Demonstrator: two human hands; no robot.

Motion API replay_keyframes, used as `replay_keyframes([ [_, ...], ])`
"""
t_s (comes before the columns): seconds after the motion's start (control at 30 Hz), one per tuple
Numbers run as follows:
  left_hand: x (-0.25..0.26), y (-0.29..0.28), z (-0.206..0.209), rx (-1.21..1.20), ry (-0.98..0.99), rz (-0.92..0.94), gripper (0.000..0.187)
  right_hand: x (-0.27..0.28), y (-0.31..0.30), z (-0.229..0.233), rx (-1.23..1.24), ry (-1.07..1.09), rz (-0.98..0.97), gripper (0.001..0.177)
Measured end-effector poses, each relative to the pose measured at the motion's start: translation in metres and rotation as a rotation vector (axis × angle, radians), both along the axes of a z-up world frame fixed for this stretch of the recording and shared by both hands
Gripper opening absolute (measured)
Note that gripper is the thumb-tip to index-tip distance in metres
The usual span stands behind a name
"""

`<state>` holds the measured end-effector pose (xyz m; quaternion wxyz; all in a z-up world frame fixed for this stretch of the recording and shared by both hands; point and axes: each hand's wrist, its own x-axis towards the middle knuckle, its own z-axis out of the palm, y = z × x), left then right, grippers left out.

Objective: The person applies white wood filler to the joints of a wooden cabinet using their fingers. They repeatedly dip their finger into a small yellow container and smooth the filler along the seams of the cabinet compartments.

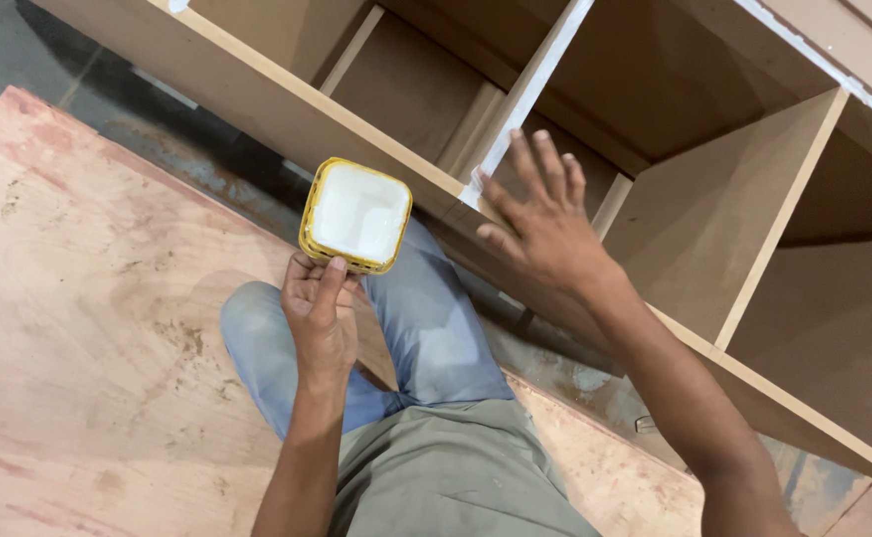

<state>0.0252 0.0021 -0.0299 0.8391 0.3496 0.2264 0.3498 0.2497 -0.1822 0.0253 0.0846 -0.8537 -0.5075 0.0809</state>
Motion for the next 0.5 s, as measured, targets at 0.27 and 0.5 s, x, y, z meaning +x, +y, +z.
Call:
replay_keyframes([
  [0.27,-0.005,0.001,0.007,-0.021,0.023,0.016,0.021,-0.022,0.003,-0.012,0.046,-0.039,0.015,0.079],
  [0.5,-0.011,0.005,0.006,-0.006,0.025,0.017,0.022,-0.041,0.003,0.000,0.121,0.053,-0.040,0.072],
])
